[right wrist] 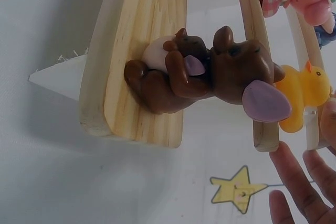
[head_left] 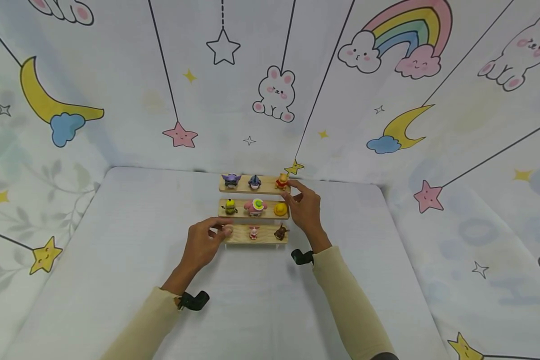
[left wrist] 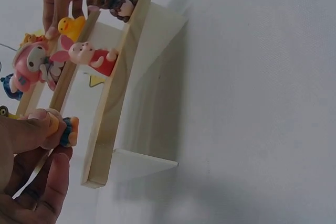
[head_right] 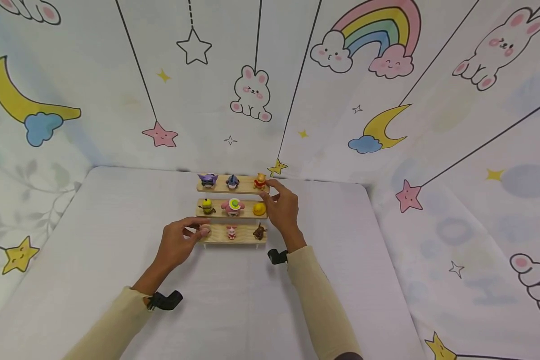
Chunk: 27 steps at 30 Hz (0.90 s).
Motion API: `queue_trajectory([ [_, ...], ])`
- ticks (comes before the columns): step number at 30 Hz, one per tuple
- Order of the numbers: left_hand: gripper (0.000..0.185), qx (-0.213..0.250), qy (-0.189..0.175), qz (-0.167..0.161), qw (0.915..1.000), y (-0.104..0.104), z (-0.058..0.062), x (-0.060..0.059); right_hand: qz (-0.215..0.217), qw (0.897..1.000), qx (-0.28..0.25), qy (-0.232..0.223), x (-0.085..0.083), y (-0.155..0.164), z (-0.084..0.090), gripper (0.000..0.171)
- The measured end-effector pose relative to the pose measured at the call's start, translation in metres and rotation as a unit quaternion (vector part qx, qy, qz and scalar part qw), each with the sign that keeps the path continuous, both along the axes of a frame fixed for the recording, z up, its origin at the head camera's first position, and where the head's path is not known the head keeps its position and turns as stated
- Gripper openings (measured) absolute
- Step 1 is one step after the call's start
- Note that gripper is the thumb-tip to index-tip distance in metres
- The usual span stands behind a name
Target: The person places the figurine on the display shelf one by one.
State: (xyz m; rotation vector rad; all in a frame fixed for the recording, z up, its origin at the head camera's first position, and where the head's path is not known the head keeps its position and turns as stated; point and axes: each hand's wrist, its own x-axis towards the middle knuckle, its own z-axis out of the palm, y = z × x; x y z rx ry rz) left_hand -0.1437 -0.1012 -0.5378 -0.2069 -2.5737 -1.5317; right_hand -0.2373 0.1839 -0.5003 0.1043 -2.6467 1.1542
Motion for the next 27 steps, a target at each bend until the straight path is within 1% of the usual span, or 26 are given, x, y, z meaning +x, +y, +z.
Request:
queue_trajectory([
  [3, 0.025, -0.005, -0.001, -0.001, 1.0, 0.0035, -0.0043, -0.0011, -0.002, 1.0, 0.002, -0.003, -0.0001, -0.0001, 0.0002, 0.043],
  [9, 0.026, -0.016, 0.02, -0.007, 0.9997, 0.0079, -0.0089, -0.0027, 0.0, 1.0, 0.001, 0.0, 0.0, -0.0003, 0.0011, 0.043],
  [13, 0.026, -0.023, 0.025, -0.007, 0.9994, 0.0088, -0.0099, -0.0032, 0.002, 1.0, 0.002, 0.005, -0.0008, -0.0002, 0.0007, 0.042],
  [20, 0.028, -0.028, 0.015, -0.007, 0.9995, 0.0083, -0.0099, -0.0025, 0.005, 1.0, -0.002, 0.007, -0.0013, 0.0, 0.0002, 0.042],
  [27, 0.032, -0.026, 0.025, -0.012, 0.9993, 0.0057, -0.0111, -0.0014, 0.003, 1.0, -0.003, 0.003, -0.0001, 0.0002, -0.0008, 0.044],
])
